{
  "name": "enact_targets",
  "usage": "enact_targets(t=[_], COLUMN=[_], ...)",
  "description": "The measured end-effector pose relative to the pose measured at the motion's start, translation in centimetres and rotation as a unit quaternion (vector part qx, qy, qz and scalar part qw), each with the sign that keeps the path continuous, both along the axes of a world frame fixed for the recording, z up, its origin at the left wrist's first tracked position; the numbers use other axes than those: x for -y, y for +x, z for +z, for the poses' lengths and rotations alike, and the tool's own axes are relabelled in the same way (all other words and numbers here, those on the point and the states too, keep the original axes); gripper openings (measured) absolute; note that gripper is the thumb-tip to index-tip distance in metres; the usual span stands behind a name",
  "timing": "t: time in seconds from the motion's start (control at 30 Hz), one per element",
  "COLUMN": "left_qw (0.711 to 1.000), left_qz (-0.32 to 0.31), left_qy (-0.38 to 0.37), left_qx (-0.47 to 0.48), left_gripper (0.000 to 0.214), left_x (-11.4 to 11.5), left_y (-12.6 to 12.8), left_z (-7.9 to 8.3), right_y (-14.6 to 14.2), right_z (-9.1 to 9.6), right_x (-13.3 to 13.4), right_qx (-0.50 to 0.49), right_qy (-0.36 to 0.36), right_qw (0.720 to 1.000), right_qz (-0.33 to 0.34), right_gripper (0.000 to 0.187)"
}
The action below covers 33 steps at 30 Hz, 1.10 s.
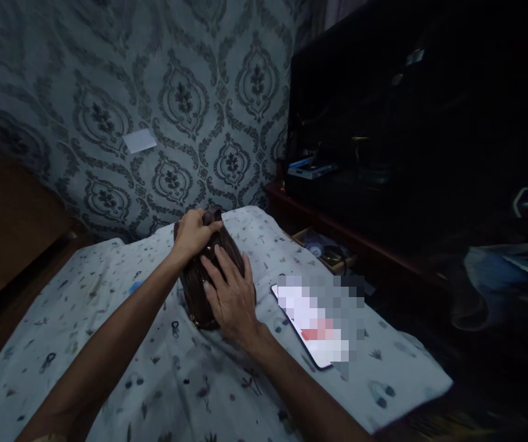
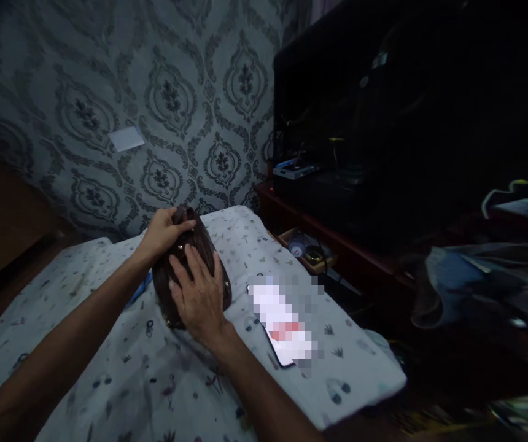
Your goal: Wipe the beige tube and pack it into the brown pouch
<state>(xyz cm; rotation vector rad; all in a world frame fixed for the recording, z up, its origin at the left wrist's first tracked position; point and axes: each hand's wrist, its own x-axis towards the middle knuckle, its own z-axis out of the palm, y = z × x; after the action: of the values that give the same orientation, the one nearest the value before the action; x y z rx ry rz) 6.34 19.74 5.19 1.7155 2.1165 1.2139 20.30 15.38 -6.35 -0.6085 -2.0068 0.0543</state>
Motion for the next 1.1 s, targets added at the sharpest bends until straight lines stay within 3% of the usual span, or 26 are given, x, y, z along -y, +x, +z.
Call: enact_targets(t=[0.43, 0.63, 0.77, 0.87, 1.1], left_qw=[0.987, 0.985, 0.985, 0.985, 0.985], left_qz=[-0.033, -0.034, -0.021, -0.025, -0.029], left_qy=[0.004, 0.004, -0.001, 0.002, -0.004], left_qx=[0.155, 0.167, 0.170, 0.171, 0.169], left_gripper=[0.030, 0.029, 0.027, 0.027, 0.027], left_x=[1.2, 1.2, 1.2, 1.3, 1.2], left_y=[1.4, 1.5, 1.5, 1.5, 1.3], left_z=[0.6, 0.6, 0.7, 0.8, 0.7], right_y=[-0.5, -0.5, -0.7, -0.8, -0.4], right_z=[-0.1, -1.1, -1.4, -1.4, -1.5], right_x=[0.1, 0.2, 0.4, 0.5, 0.1], right_qx=[0.002, -0.087, -0.142, -0.132, -0.080], right_qy=[0.007, -0.028, -0.039, -0.022, -0.005], right_qw=[1.000, 0.996, 0.988, 0.989, 0.995], right_qz=[-0.007, -0.018, -0.053, -0.057, -0.062], right_gripper=[0.047, 0.054, 0.044, 0.034, 0.034])
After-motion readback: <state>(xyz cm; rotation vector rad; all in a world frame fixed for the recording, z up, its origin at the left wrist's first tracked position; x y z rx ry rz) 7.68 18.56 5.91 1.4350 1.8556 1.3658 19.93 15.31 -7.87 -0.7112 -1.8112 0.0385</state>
